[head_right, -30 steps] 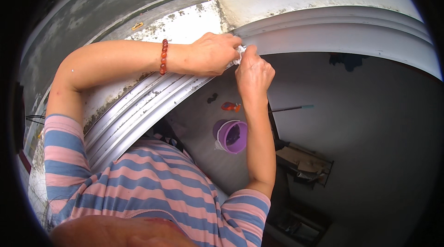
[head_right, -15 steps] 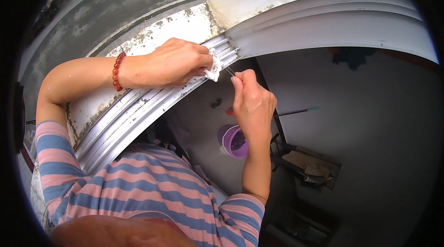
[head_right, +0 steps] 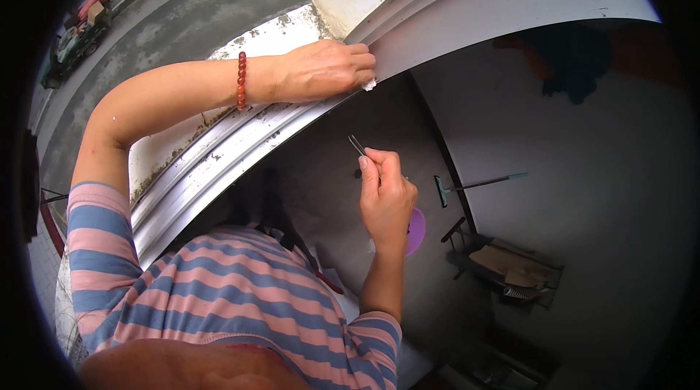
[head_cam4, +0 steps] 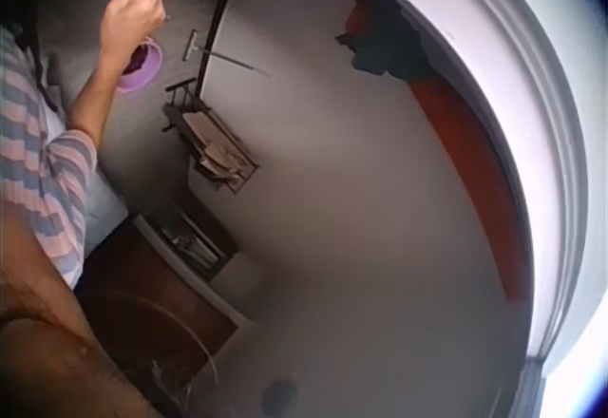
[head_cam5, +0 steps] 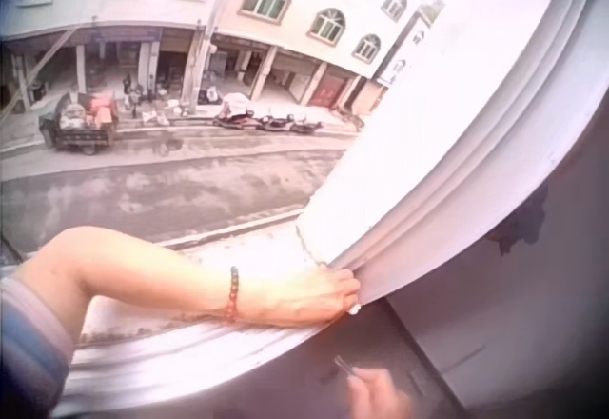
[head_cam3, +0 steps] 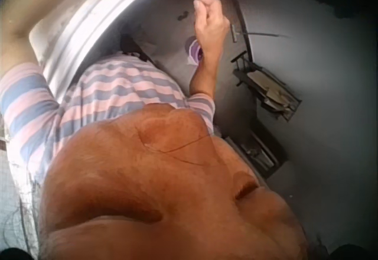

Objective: The person scrapes and wipes a white window frame using a small metal tool and a white cloth. They repeatedly scrape along the frame's edge and wipe away debris, working on a section of the frame from a high vantage point.

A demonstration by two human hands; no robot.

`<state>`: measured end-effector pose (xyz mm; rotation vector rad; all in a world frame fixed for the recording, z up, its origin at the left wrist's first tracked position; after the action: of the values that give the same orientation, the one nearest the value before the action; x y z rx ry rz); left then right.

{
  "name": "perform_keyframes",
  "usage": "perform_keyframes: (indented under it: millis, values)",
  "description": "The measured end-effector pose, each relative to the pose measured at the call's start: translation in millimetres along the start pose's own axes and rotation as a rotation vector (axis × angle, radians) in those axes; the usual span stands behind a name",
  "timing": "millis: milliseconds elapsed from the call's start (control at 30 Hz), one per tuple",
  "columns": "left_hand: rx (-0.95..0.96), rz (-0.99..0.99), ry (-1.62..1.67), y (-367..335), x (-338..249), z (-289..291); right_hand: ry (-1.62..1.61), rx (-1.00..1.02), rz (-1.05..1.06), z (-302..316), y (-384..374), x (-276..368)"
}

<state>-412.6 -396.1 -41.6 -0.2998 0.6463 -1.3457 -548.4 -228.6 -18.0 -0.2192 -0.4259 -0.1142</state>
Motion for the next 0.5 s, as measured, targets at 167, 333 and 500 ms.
perform_keyframes:
  millis: [167, 333, 500]
  values:
    - [0.22, 0.216, -0.026, 2.8, -17.6, 21.1, -0.039, 0.019, 0.0, 3.1, 17.6, -5.0]
    - [0.119, 0.455, -0.044, 35.7, -41.7, 81.0, -0.145, -0.015, -0.054, 1.5, 31.9, -29.8]
    - [-0.104, 0.472, 0.123, 13.6, -34.3, 51.9, -0.197, 0.006, 0.007, -8.1, 20.2, -18.5]
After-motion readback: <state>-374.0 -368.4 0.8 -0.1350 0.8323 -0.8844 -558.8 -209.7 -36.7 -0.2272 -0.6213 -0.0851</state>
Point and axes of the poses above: each hand's wrist, its own y-axis away from the middle knuckle, its own z-axis out of the back of the hand, x = y × z, the point moved 2 cm from there along -y, towards the middle knuckle, and after that the axes turned 11 degrees about y, right-handed, at the moved point
